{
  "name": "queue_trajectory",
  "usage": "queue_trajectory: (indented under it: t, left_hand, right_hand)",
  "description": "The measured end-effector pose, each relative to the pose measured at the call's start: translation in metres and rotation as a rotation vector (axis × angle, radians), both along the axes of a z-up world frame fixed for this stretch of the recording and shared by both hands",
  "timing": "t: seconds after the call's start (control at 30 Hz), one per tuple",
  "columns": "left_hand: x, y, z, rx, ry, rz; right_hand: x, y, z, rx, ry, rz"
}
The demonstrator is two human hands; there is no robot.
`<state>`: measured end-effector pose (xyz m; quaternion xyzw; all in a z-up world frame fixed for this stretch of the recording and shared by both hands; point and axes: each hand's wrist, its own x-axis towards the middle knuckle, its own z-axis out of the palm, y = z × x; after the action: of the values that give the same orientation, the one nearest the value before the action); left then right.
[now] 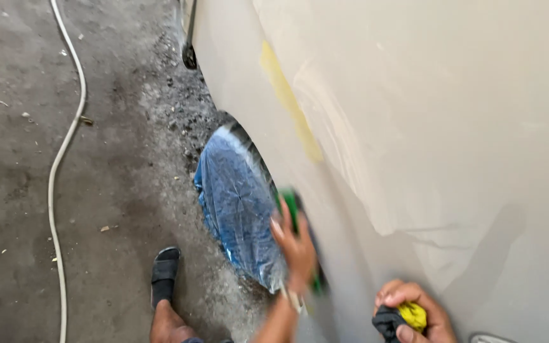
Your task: The person scrubs the side of a white car door using a green sponge and a yellow cloth. They repeatedly dip the sponge into a bucket of water and continue scrubbing the area around the door handle and wheel arch.
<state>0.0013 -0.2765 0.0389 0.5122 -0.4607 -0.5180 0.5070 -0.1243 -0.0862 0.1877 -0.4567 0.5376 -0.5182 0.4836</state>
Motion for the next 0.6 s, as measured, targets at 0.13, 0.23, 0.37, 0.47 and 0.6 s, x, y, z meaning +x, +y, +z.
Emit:
queue_trajectory:
  t: [0.13, 0.23, 0.37, 0.47, 0.6]
  left_hand:
    - [-0.017, 0.027, -0.024, 0.12, -0.124, -0.076]
    - [-0.01, -0.064, -0.031, 0.228, 0.049, -0.05]
    - [-0.004, -0.014, -0.017, 0.108, 0.008, -0.005]
    - [-0.006, 0.048, -0.01, 0.114, 0.064, -0.047]
    - [-0.01, -0.019, -0.03, 0.179, 0.038, -0.017]
  right_hand:
    - [-0.018, 0.007, -0.014, -0.006, 0.011, -0.007]
    - [0.005, 0.005, 0.002, 0.015, -0.032, -0.03]
    - [0.033, -0.016, 0.027, 0.035, 0.085, -0.016]
    - [0.047, -0.028, 0.036, 0.055, -0.027, -0.041]
    - [0.042, -0.022, 0.028, 0.414, -0.397, -0.363]
